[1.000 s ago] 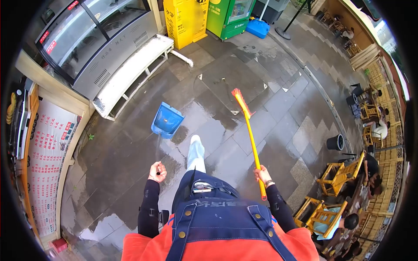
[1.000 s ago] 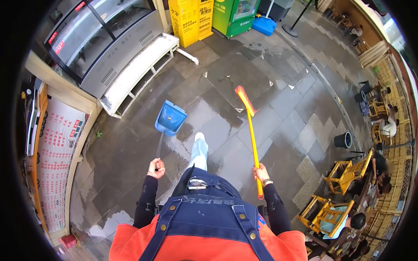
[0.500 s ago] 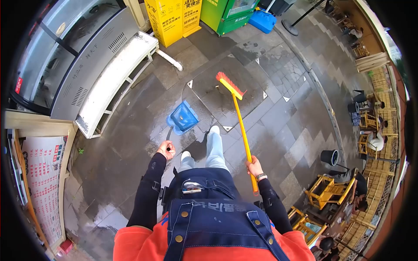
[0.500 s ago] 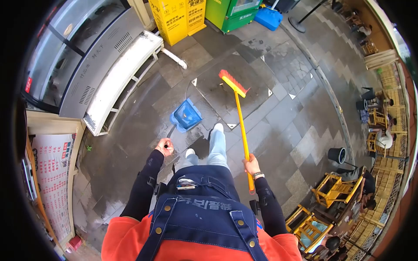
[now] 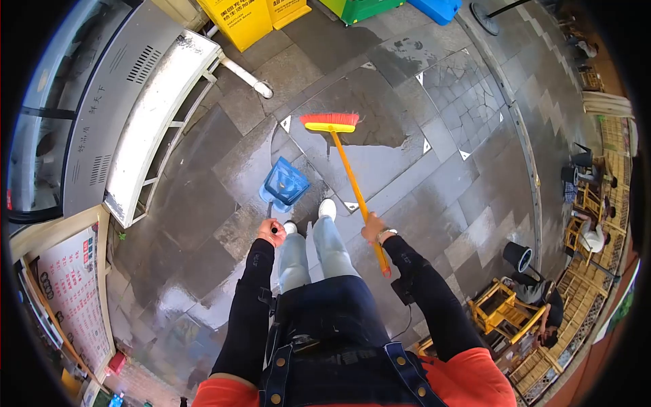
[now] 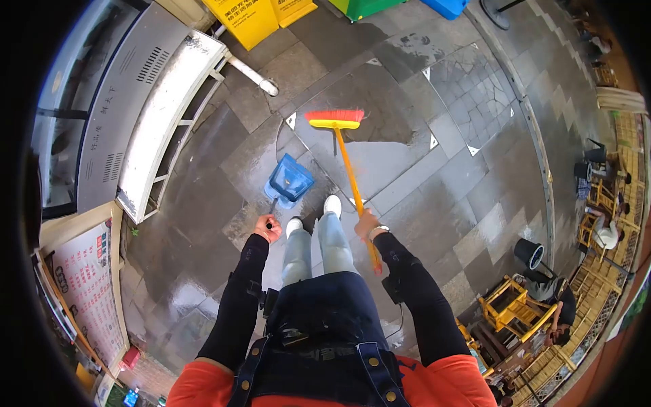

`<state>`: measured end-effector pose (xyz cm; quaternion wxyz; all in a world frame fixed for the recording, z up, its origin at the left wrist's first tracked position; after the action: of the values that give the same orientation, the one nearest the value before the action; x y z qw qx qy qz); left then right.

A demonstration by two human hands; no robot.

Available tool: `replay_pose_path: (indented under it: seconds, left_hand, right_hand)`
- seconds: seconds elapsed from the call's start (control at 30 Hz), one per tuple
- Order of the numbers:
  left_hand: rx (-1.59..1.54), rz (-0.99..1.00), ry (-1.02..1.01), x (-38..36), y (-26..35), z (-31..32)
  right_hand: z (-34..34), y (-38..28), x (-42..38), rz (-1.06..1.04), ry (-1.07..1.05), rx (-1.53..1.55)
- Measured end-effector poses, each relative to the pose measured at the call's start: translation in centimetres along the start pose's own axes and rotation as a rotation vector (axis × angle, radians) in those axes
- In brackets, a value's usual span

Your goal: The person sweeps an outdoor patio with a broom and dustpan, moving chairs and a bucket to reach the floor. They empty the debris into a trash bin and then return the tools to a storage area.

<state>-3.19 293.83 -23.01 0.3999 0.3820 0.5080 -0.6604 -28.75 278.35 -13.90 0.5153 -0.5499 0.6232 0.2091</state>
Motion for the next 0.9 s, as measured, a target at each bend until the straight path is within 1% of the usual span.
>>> replay_pose_path:
  seconds: [0.03,0.1,0.17,0.23,0.27,0.3,0.33,0.4,0.43,0.47,0.53,0.6,0.63,0.7,0.73,0.8,0.9]
  left_hand:
    - [0.003,0.013,0.014,0.7,0.2,0.6]
    - [0.013,0.013,0.045,1.5,0.5,1.0]
    - [-0.011,0.000,0.078,1.9,0.4,1.3]
    - [-0.033,-0.005,0.102,2.2,0.8,2.3]
    - [-0.010,0.008,0.090,2.3,1.1,2.9]
    - [0.009,0.020,0.083,2.1,1.2,3.2]
    - [0.028,0.033,0.080,2.0,1.3,3.2]
    - [0.020,0.015,0.081,2.1,1.2,3.4]
    - [0.016,0.006,0.085,2.3,1.1,3.2]
    - [0.013,-0.002,0.087,2.7,1.1,3.0]
    - [0.041,0.003,0.076,2.9,1.2,2.8]
    - [0.033,-0.008,0.091,2.9,1.1,2.7]
    - [0.038,-0.003,0.082,2.8,1.2,2.8]
    - [0.067,0.014,0.064,2.6,1.2,2.8]
    - [0.071,0.012,0.061,2.5,1.0,2.9]
    - [0.126,0.077,0.046,2.4,1.6,3.2]
    - [0.119,0.063,0.004,2.9,1.8,3.1]
  right_hand:
    - [1.0,0.6,-0.8,-0.009,-0.010,-0.022]
    - [2.0,1.8,-3.6,-0.054,-0.117,0.002]
    - [1.1,3.5,-8.2,0.034,-0.342,0.288]
    - [0.1,4.3,-12.9,0.098,-0.443,0.628]
    - [-0.2,3.9,-15.0,0.135,-0.484,0.759]
    - [-0.4,3.0,-16.5,0.128,-0.507,0.831]
    - [-0.2,2.8,-17.1,0.139,-0.521,0.824]
    - [-0.7,2.9,-17.0,0.105,-0.380,0.763]
    - [-0.9,3.1,-15.8,0.067,-0.318,0.641]
    - [-0.6,2.5,-14.7,0.068,-0.328,0.642]
    - [-1.5,1.2,-11.9,0.022,-0.173,0.394]
    - [0.1,0.5,-9.1,-0.005,-0.099,0.291]
    - [2.3,0.8,-8.2,-0.006,-0.097,0.292]
    - [7.1,1.5,-8.1,0.012,-0.197,0.364]
    - [7.7,2.1,-8.8,0.014,-0.191,0.366]
    - [11.2,1.9,-12.3,0.112,-0.494,0.531]
    - [10.2,1.7,-18.1,0.168,-0.524,0.615]
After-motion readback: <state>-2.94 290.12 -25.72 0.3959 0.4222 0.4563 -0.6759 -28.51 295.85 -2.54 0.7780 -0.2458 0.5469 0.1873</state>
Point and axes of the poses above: each hand's wrist, its own x-axis towards the middle knuckle, its own z-axis out of the palm, y = z × x, the point moved 10 cm from there along x, towards the middle knuckle, and after that the axes turned 6 degrees about -z, right-handed, at the moved point
